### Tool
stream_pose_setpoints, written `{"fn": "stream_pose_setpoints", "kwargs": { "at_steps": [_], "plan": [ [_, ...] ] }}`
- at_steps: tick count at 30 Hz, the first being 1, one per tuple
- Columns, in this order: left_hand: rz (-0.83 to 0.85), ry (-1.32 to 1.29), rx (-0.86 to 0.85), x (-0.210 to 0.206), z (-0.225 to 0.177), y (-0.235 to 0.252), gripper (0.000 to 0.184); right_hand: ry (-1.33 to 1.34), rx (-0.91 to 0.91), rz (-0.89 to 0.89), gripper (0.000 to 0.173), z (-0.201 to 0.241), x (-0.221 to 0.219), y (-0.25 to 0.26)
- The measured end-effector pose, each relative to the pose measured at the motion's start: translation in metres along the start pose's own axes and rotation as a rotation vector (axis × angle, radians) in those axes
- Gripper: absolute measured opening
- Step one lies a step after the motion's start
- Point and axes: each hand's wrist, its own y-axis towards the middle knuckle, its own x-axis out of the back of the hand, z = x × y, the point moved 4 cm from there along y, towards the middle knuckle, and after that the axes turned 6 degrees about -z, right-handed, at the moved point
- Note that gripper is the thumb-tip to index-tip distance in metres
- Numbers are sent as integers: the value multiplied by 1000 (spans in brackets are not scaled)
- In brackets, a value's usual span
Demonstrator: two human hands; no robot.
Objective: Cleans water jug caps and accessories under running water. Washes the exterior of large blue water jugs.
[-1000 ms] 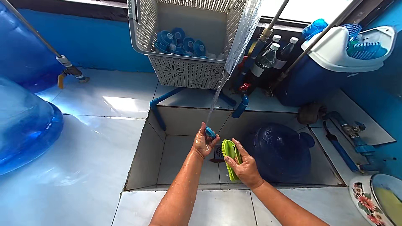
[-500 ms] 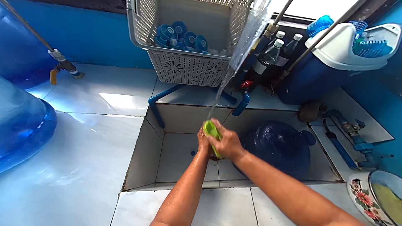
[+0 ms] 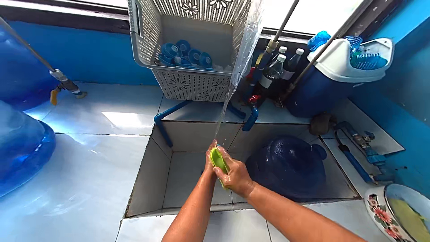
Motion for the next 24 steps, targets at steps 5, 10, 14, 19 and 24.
{"fn": "stream_pose_setpoints", "kwargs": {
  "at_steps": [5,10,14,19,24],
  "plan": [
    [50,21,25,-18,15,-13,29,-57,-85,4,67,4,24,54],
    [255,-83,171,-2,2,6,59,-15,214,69,57,-14,5,-53],
    [631,-380,428,-7,4,5,83,69,-202,242,66,-60,45,-69],
    [693,-413,388,-6,4,2,33,258,-218,-36,68,-65,61,-67],
    [511,-359,390,-4,-9,-3,48,319,-114,-163,66,-58,54,-65]
  ]
}}
